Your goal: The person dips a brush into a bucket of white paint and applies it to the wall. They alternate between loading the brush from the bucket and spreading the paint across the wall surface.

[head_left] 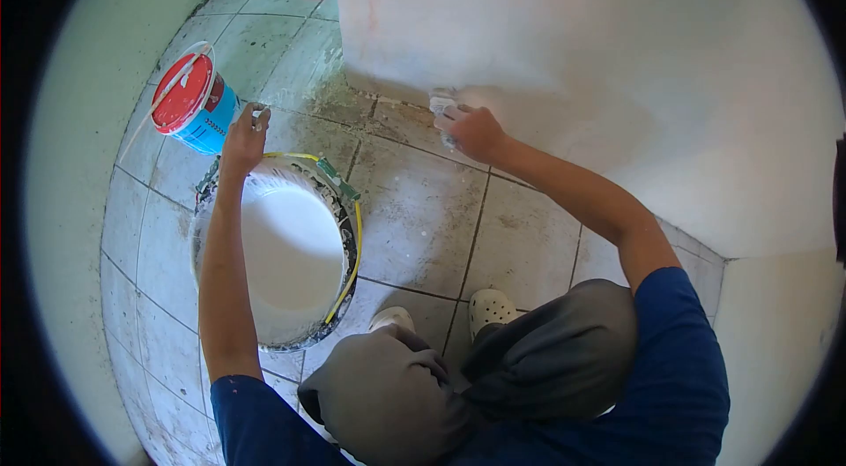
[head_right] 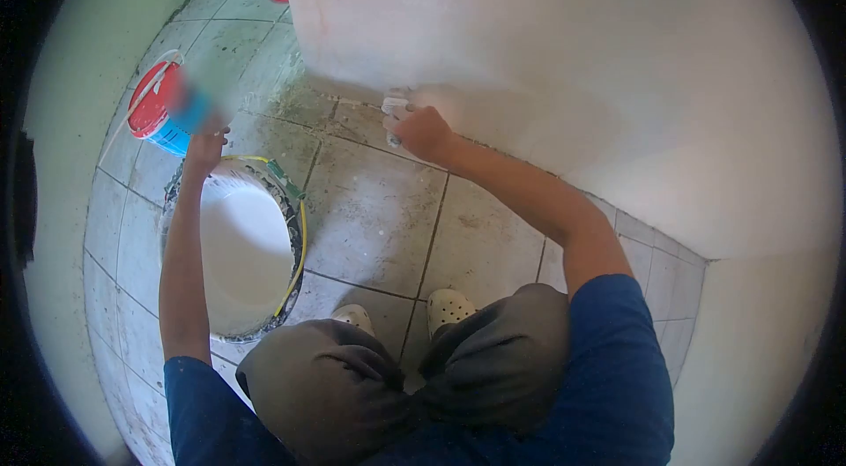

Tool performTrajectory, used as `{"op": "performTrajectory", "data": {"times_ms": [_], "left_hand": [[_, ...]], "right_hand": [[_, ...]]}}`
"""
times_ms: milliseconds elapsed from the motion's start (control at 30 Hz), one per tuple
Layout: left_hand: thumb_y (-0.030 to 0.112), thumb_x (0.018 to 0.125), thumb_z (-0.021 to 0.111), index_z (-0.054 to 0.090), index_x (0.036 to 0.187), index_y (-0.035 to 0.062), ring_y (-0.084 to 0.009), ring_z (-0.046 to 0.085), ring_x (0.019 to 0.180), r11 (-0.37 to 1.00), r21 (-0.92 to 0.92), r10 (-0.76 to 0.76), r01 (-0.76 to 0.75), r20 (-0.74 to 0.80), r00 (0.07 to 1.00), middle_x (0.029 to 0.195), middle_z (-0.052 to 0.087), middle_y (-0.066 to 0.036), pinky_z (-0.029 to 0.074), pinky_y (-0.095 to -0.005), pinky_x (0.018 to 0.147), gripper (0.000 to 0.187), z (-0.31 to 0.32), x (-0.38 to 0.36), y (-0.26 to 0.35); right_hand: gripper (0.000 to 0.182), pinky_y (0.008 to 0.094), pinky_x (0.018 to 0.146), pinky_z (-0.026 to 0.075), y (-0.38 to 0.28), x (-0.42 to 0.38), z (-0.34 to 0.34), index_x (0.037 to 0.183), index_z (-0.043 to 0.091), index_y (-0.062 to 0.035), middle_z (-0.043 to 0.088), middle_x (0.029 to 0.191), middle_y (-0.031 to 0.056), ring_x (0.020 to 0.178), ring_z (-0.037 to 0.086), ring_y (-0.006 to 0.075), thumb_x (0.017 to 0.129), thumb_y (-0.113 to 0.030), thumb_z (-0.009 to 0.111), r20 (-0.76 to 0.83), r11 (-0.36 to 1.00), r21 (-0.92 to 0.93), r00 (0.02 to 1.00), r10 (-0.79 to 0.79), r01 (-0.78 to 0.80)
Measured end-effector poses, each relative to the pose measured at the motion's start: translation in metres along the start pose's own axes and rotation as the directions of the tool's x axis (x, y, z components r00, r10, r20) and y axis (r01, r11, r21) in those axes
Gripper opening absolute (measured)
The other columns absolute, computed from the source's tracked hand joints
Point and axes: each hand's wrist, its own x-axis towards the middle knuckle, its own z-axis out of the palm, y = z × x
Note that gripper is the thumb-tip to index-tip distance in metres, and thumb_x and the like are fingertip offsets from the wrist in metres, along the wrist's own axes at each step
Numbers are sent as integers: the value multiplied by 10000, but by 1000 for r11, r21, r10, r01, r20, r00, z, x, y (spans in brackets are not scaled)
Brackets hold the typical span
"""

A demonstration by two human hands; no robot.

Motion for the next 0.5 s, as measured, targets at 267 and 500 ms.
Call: {"op": "performTrajectory", "data": {"times_ms": [267,500], "left_hand": [[252,892,463,499,1076,13,-274,623,679,991,-124,47,-44,23,999,777,619,-195,476,-353,613,303,5,0,-15],[277,905,453,484,1149,53,-160,581,752,930,-301,-176,211,141,974,900,608,-112,462,-283,661,333,-3,2,1]], "right_hand": [[193,310,659,510,47,2,-204,875,636,-33,644,857,108,760,628,245,685,1,639,-587,995,98,807,65,-9],[274,295,607,543,33,-54,-82,1004,600,-133,577,1076,101,890,612,219,739,-79,561,-355,966,-150,924,144,-209]]}}
